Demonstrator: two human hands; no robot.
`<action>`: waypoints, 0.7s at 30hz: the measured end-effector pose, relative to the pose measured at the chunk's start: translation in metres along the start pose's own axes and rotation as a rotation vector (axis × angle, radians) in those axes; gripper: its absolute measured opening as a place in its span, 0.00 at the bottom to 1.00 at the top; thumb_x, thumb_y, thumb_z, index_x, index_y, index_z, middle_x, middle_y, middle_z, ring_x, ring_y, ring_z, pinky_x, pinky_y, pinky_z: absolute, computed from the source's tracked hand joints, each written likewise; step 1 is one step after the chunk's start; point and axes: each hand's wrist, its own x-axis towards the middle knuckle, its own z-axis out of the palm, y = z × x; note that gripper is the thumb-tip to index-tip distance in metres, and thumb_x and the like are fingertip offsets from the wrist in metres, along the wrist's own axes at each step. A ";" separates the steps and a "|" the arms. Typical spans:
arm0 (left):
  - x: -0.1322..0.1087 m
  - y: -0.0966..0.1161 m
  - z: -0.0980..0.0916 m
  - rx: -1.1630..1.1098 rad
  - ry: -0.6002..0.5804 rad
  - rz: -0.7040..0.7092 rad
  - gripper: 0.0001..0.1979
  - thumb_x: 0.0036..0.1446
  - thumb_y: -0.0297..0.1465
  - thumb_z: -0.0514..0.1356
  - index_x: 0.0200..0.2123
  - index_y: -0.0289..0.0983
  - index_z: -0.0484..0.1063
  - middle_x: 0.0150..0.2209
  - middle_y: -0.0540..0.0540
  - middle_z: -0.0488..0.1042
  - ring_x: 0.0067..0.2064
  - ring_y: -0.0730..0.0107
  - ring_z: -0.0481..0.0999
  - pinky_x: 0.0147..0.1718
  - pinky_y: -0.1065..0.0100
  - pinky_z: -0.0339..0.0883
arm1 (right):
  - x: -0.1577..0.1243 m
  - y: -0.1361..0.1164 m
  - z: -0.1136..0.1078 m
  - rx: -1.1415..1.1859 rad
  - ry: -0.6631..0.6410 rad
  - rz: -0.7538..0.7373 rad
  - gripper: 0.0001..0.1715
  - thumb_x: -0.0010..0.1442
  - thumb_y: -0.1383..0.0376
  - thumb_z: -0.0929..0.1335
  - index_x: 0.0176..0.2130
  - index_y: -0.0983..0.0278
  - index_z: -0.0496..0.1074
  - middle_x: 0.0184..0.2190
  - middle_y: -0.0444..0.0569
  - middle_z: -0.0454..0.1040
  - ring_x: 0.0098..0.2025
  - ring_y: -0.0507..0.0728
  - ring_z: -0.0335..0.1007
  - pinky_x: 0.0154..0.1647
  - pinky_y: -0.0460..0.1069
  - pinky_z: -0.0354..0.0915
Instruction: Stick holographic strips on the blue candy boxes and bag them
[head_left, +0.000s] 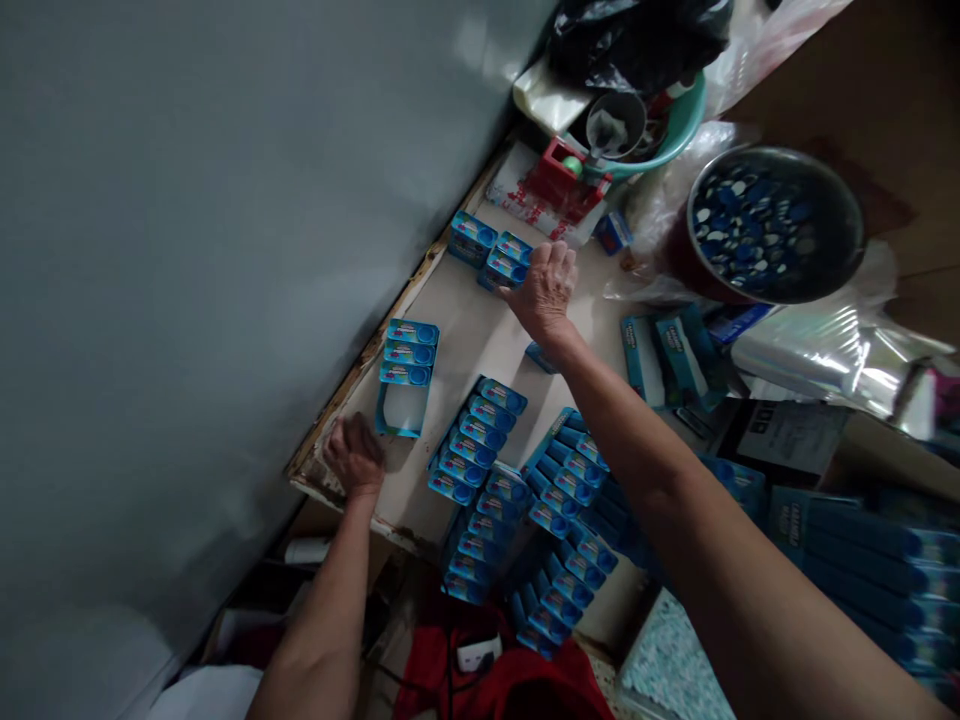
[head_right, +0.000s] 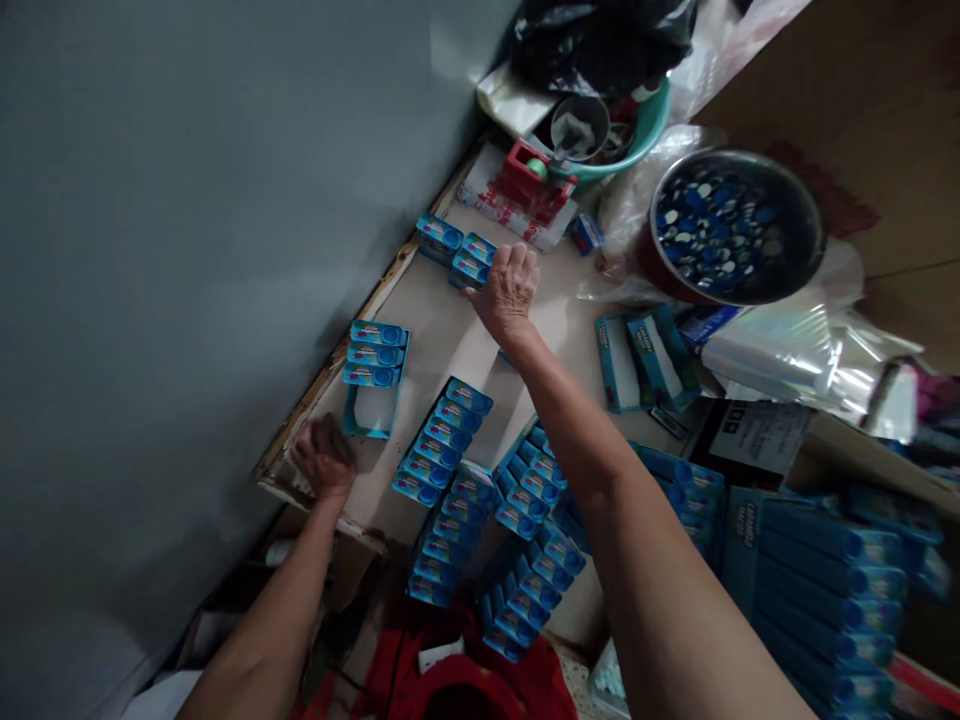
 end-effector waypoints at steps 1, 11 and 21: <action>-0.001 -0.001 0.000 0.006 -0.001 0.011 0.26 0.72 0.40 0.49 0.65 0.34 0.72 0.70 0.27 0.62 0.74 0.41 0.57 0.70 0.36 0.51 | 0.006 0.001 0.002 0.000 -0.013 0.014 0.45 0.59 0.45 0.75 0.62 0.67 0.64 0.60 0.70 0.65 0.64 0.77 0.59 0.60 0.73 0.61; -0.004 0.000 -0.002 0.027 0.002 0.021 0.26 0.71 0.38 0.49 0.66 0.36 0.71 0.70 0.29 0.63 0.73 0.43 0.59 0.70 0.39 0.51 | -0.016 -0.017 0.002 0.036 -0.276 -0.171 0.36 0.55 0.53 0.76 0.57 0.64 0.68 0.53 0.60 0.73 0.52 0.67 0.68 0.53 0.59 0.68; -0.002 0.000 -0.004 0.035 0.035 0.036 0.25 0.71 0.39 0.50 0.64 0.37 0.74 0.68 0.30 0.66 0.71 0.43 0.62 0.70 0.40 0.51 | 0.005 -0.069 0.021 -0.036 -0.095 -0.231 0.48 0.60 0.51 0.73 0.71 0.65 0.57 0.66 0.68 0.60 0.68 0.80 0.53 0.62 0.76 0.57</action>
